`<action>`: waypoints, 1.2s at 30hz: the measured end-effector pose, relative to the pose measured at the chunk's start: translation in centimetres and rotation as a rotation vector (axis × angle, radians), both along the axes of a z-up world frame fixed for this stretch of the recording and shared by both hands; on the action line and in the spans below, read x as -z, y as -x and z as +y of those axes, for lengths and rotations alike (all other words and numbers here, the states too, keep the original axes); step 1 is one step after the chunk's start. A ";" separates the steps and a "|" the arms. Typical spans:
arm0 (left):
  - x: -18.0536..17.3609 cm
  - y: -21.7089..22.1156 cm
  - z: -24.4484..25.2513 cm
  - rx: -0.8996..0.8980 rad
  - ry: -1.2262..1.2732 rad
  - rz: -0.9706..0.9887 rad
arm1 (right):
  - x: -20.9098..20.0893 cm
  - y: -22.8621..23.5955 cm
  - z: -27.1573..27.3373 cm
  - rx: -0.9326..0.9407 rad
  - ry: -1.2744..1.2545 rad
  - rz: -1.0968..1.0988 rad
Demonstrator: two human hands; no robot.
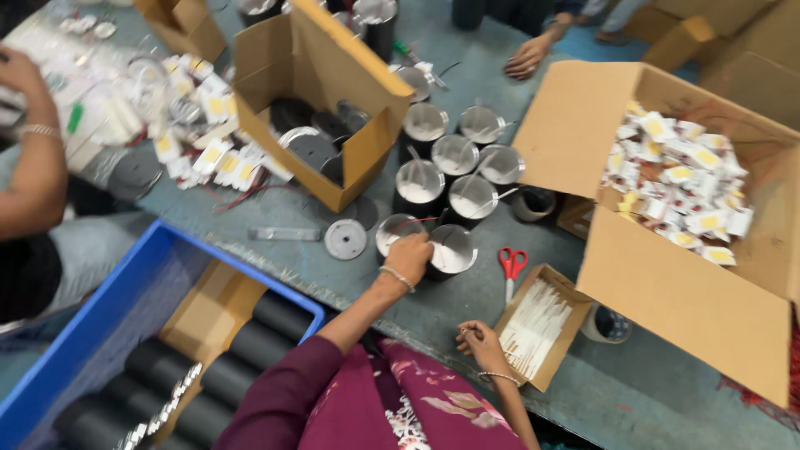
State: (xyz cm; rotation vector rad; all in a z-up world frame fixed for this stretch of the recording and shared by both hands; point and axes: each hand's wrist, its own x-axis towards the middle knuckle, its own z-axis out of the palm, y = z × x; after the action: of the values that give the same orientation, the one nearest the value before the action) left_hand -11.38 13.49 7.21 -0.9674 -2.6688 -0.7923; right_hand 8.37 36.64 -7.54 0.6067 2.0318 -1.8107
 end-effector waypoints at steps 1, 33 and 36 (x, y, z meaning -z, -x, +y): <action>-0.6 -0.2 -0.1 -0.018 0.074 -0.048 | 0.0 0.1 -0.5 -0.023 -0.004 -0.013; 19.1 -23.6 -67.2 -2.196 0.007 -0.923 | -10.1 2.0 -20.6 1.080 0.352 -0.391; 20.5 -23.6 -67.8 -2.217 0.138 -0.993 | -10.2 2.0 -20.9 1.121 0.347 -0.364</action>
State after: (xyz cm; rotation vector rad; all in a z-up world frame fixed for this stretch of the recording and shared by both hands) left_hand 12.26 -54.28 -13.28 2.5338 -2.1597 -0.2924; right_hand 6.42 15.75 2.69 2.0336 1.0910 -2.2334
